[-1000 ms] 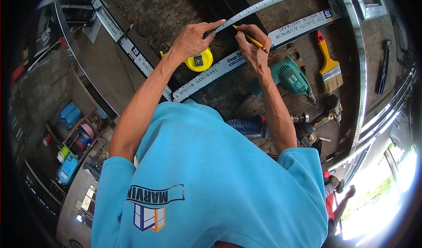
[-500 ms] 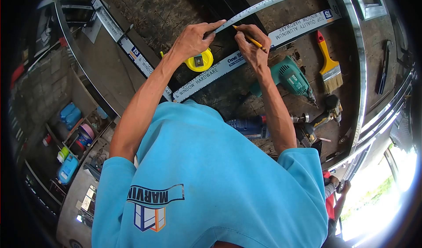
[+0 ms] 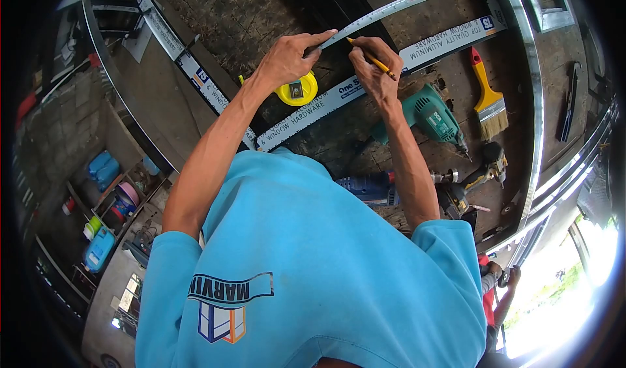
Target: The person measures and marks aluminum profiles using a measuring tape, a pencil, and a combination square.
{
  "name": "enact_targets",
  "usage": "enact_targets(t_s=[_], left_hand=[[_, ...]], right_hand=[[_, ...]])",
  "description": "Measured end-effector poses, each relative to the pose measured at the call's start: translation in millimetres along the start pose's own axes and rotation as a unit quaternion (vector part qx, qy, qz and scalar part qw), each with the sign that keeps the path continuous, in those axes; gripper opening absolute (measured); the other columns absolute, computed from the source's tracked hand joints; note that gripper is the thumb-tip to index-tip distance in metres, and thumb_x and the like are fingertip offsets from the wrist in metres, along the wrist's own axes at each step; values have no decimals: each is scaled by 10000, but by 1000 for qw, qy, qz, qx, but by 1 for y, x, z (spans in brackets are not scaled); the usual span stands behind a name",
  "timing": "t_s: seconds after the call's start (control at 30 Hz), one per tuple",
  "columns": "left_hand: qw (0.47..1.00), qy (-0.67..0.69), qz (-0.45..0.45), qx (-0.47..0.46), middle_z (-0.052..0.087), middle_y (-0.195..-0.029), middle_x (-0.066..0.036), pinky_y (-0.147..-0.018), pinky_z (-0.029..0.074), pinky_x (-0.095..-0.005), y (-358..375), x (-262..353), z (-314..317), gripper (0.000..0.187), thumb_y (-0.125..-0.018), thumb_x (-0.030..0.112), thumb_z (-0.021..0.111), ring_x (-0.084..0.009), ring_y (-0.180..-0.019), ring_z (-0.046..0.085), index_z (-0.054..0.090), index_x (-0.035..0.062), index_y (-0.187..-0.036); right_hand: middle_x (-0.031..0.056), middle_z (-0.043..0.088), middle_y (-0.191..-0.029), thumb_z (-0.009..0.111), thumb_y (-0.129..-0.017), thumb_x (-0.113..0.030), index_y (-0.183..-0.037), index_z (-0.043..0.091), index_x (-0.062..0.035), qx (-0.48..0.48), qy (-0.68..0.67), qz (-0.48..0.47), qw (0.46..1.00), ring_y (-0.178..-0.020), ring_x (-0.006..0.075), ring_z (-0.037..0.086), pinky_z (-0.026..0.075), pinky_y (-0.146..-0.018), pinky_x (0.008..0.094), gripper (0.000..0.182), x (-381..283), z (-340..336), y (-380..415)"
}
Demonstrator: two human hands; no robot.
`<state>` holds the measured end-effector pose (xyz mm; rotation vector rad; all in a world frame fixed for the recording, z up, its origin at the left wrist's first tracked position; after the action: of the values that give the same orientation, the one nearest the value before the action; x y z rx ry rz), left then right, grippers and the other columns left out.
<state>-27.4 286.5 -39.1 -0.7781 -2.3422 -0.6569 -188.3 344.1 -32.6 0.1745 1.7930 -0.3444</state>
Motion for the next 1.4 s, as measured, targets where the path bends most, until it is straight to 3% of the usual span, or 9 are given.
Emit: enact_targets(t_s=[0.4,0.5,0.57,0.9,1.4], left_hand=[[999,9,32,27,689,-1084,-104,-830,550,-368,0,1,-1,506,-899,104,607,-255,-873,670,518,241,-1378],[1000,11,-4,-1,691,-1077,-103,-820,552,-362,0,0,-1,504,-900,106,606,-248,-858,668,518,245,-1377],[1000,8,3,8,691,-1078,-104,-821,553,-361,0,-3,0,505,-901,106,605,-246,-862,669,517,249,-1378],[999,16,27,26,688,-1104,-95,-837,553,-367,1,0,-1,503,-913,113,593,-238,-880,671,507,266,-1385],[1000,5,-7,-2,673,-1168,-78,-881,549,-370,0,-4,2,477,-918,121,591,-237,-962,676,524,260,-1369]], right_hand=[[74,642,-771,633,-757,-16,-860,668,-1,6,8,-1,1000,-623,128,599,476,-567,247,110,-4,0,0],[69,636,-744,602,-788,-45,-862,665,12,17,-9,78,997,-629,108,580,463,-565,240,113,0,-6,-1],[65,632,-726,566,-823,-89,-873,663,25,71,-162,147,973,-643,94,567,452,-571,231,158,15,-16,0],[71,653,-740,563,-860,-115,-903,678,24,90,-187,154,966,-619,87,561,447,-559,207,185,17,-18,-1],[88,665,-742,549,-872,-119,-911,676,24,106,-221,175,953,-600,96,582,461,-553,203,196,24,-22,-3]])
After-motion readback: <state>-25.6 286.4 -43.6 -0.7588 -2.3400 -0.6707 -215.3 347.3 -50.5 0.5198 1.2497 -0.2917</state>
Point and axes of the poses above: each hand's wrist, its own y-axis away from the middle knuckle, its own z-axis out of the palm, x = y × z, the point moved 8 cm from there along -y, towards the middle knuckle
